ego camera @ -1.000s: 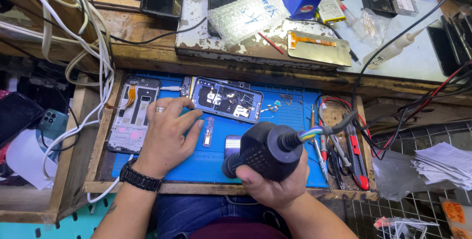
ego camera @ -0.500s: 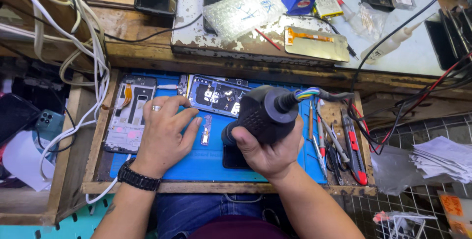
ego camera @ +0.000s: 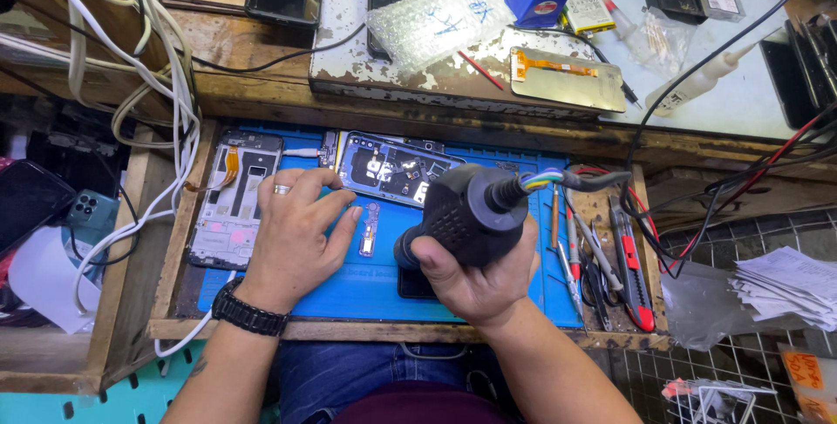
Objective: The person disassembles and services components of a mobile phone, using a heat gun to loosen adhesive and manipulating internal modules by hand.
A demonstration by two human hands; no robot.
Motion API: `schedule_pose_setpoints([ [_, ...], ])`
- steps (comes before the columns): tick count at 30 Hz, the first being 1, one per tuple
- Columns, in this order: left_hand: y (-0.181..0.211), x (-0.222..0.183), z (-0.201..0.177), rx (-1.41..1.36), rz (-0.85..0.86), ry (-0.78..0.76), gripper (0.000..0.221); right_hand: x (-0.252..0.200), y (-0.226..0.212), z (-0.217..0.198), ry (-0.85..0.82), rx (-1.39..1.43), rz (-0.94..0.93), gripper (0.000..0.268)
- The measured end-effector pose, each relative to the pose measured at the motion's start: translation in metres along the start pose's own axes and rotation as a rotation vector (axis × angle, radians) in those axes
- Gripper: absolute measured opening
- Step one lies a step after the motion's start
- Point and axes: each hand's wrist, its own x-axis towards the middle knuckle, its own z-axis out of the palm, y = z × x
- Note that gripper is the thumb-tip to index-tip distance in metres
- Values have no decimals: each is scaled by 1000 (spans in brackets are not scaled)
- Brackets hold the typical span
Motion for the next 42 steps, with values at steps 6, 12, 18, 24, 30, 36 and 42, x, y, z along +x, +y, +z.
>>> schedule_pose_setpoints([
  [6, 1, 0, 0, 5, 2, 1, 16, -15, -9, -8, -27, 20, 28, 78],
  [12, 1, 0, 0, -11, 2, 6, 15, -22, -21, -17, -99, 11, 14, 71],
  [18, 1, 0, 0, -11, -1, 4, 16, -23, -28, -22, -85, -23, 0, 70],
  [24, 0, -1, 1, -11, -9, -7, 16, -13, -31, -39, -184, 159, 117, 54],
  [30, 0, 0, 1, -6, 0, 0, 16, -8, -35, -60, -146, 44, 128, 56],
  [36, 0, 1, 1, -12, 4, 1, 16, -20, -37, -77, 31, -93, 105, 67],
  [42, -2, -4, 5, -8, -10, 9, 14, -31, -33, -103, 124, -263, 125, 66],
])
